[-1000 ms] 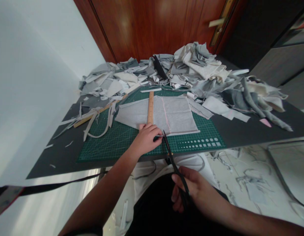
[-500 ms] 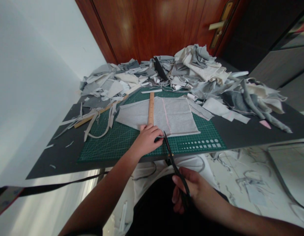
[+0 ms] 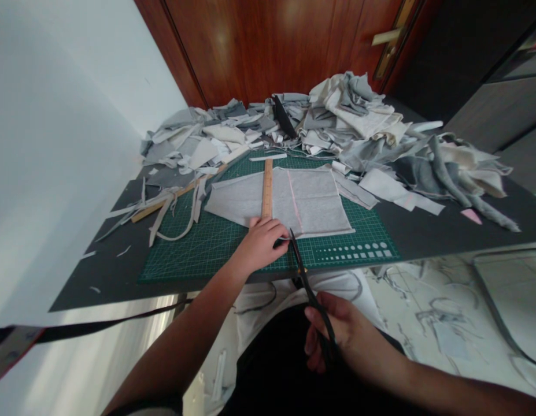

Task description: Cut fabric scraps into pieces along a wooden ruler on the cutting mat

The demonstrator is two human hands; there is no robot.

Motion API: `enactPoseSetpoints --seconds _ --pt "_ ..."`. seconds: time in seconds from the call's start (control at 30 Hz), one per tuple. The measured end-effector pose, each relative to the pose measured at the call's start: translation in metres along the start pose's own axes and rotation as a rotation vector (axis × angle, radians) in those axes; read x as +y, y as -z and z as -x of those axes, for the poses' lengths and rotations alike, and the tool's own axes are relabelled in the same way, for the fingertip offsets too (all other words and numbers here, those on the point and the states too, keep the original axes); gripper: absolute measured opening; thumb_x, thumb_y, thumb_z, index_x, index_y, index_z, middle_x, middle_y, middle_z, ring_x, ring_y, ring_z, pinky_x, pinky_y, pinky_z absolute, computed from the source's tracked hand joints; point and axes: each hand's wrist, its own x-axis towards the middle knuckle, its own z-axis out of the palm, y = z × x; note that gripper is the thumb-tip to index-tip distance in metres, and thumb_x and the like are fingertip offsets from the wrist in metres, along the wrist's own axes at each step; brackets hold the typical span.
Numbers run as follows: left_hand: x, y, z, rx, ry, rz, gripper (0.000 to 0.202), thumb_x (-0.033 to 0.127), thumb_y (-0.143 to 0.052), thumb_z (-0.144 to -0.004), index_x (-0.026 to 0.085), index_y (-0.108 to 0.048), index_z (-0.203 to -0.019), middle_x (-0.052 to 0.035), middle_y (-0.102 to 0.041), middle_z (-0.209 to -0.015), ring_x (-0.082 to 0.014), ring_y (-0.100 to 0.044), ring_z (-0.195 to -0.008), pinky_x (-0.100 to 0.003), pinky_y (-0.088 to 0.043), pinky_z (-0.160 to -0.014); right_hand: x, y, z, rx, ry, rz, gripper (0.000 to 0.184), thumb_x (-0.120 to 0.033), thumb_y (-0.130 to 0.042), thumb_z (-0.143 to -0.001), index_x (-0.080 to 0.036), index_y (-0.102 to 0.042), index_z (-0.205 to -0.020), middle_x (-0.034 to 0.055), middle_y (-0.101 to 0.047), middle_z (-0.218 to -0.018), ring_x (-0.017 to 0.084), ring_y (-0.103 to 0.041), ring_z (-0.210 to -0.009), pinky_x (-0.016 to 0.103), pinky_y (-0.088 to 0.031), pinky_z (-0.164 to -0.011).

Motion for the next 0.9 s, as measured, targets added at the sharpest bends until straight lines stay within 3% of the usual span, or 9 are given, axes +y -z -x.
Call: enactPoseSetpoints --seconds 0.9 --pt "0.001 0.001 -0.003 -0.026 0.002 0.026 0.006 0.016 -0.062 -0.089 0.021 -0.064 -0.090 -0.0004 -0.070 -0.092 -0.0223 -0.061 -0.098 -0.040 -0.033 -0.090 -0.004 0.008 -0.006 0.039 0.027 -0.020 0.063 -0.076 -0.066 -0.077 -0.019 -0.049 -0.096 0.0036 -0.072 -0.069 0.016 -0.066 -0.048 0.023 -0.045 -0.044"
